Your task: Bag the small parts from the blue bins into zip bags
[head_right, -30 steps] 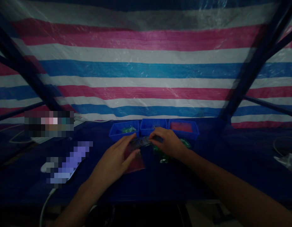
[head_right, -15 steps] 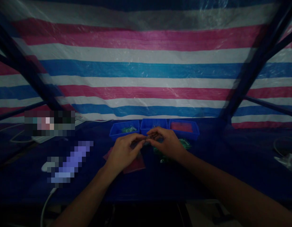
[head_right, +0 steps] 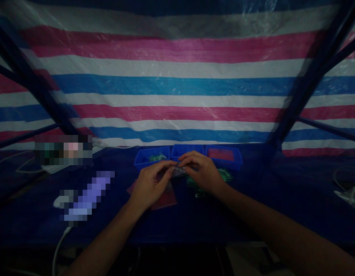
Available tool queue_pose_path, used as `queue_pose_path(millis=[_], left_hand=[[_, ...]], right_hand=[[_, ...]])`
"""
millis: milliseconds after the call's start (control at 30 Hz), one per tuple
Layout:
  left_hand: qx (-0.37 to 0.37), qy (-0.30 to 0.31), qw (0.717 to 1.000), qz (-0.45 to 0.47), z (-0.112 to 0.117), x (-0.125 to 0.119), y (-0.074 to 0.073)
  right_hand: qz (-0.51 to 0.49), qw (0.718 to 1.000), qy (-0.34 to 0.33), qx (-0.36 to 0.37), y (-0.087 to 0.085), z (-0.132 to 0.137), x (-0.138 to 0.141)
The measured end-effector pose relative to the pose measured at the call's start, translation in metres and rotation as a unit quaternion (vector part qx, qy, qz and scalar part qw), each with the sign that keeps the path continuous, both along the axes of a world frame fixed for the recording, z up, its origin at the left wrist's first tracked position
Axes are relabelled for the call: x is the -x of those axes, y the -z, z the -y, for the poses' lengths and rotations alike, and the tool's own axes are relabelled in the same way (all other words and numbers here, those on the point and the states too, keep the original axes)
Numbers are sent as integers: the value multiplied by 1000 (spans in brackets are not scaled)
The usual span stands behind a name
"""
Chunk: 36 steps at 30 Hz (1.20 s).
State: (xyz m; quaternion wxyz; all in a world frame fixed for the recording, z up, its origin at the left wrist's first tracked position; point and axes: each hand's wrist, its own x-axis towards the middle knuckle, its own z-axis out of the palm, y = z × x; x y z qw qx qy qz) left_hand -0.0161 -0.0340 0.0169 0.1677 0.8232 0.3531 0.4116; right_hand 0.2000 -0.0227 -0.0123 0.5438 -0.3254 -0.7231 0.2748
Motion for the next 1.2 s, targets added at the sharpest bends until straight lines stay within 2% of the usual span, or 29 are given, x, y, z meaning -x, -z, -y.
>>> queue_pose_path(millis=[133,367,567,900,1200], left_hand=[[-44,9,999,15,0,0,3],[-36,1,999,4,-1,-2,9],[-39,4,999,12,1,-4,9],[-41,42,998,19,1,1,7],[-34,13,999,13,5,1,5]], right_hand=[[19,1000,16,-7,0,-1,0],[52,997,47,-27,1,1,2],[15,1000,2,-15,4,5,8],[105,989,49,-91,-7,10,4],[78,995,37,-52,-8,9,6]])
